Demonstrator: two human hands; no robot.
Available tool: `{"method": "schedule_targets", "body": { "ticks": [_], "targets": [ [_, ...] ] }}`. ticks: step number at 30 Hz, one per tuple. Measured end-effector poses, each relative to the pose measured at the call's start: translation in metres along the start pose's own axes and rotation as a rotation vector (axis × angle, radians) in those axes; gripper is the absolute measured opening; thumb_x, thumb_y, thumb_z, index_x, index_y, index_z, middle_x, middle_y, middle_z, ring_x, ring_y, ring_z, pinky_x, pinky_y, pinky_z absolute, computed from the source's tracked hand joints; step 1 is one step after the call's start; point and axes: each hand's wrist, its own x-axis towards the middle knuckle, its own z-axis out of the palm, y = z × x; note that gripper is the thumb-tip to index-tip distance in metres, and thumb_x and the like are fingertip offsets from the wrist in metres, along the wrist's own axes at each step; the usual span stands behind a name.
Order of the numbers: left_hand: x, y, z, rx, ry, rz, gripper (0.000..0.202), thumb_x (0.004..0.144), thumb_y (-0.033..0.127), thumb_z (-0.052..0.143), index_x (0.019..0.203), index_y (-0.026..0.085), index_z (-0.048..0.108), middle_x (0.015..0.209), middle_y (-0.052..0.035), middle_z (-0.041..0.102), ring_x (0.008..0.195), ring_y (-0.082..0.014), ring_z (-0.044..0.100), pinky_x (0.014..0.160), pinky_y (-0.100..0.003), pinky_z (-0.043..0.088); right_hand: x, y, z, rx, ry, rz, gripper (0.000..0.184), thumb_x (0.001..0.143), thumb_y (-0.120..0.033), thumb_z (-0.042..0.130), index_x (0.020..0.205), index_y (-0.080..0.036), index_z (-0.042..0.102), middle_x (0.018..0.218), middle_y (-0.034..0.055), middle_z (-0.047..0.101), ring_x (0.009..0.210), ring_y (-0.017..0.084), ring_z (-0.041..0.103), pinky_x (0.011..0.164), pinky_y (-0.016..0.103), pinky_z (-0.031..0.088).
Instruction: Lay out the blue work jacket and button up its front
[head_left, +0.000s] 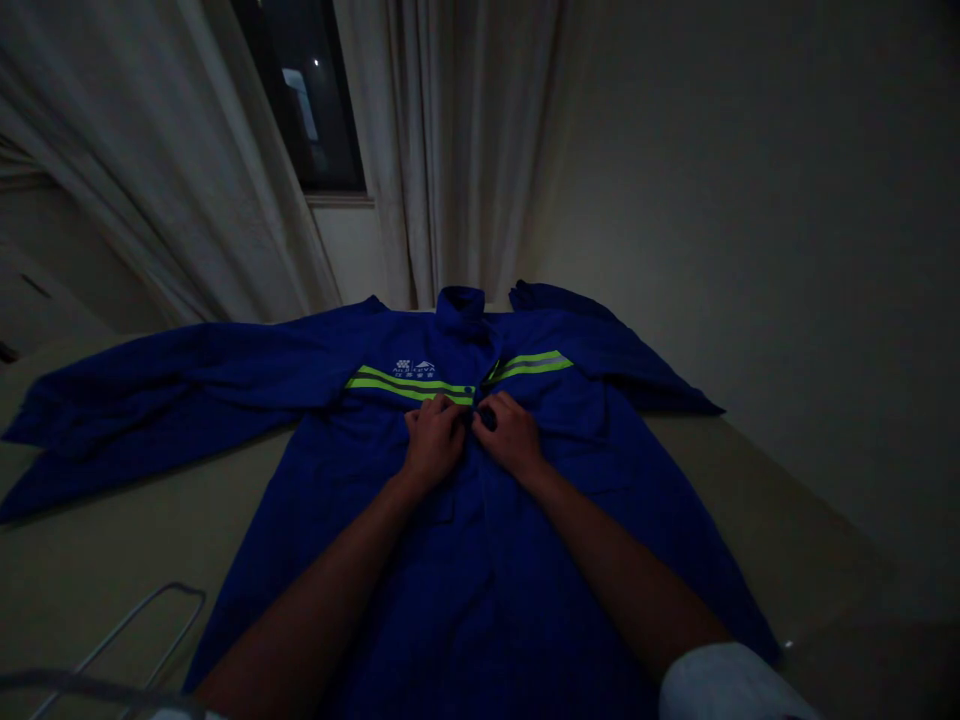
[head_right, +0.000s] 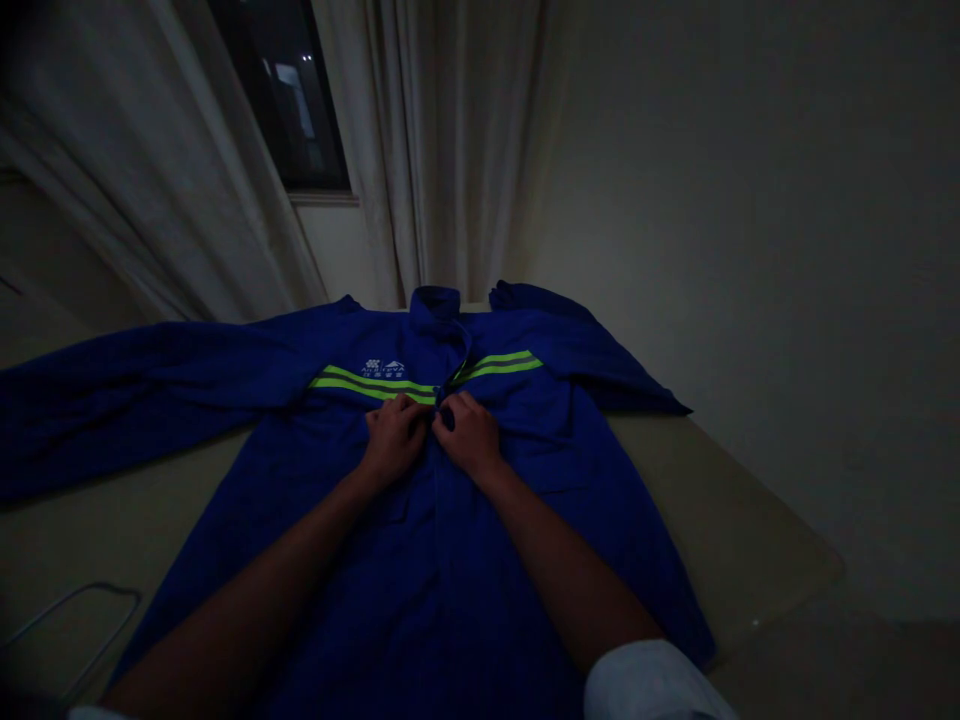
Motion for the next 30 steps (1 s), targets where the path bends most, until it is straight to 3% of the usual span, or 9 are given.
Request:
{"method": "schedule_targets", "body": {
  "ticks": [10,30],
  "targets": [
    [-0.003,0.009,-0.005,0.074,-0.021,0.073,0.024,0.100,0.023,0.056,0.115,0.027,0.074,0.114,-0.0103,0.067,0.113,-0.0306,0.058,0.094,-0.048,0.037,0.000,-0.008,0.001,-0.181,-0.009,0.116,0.014,0.098,-0.027,0.058,0.104,-0.023,0.070,0.109,0.0047,0.071,0.095,0.021,0.067,0.078,0.029,0.046],
    [-0.005,0.020,-0.007,0.247,-0.026,0.140,0.022,0.104,0.023,0.051,0.114,0.026,0.071,0.121,-0.0108,0.069,0.114,-0.0303,0.057,0.093,-0.050,0.035,0.007,-0.015,-0.011,-0.337,-0.152,0.144,0.014,0.097,-0.025,0.054,0.106,-0.025,0.065,0.110,0.0041,0.067,0.088,0.020,0.065,0.069,0.030,0.039]
  ]
}}
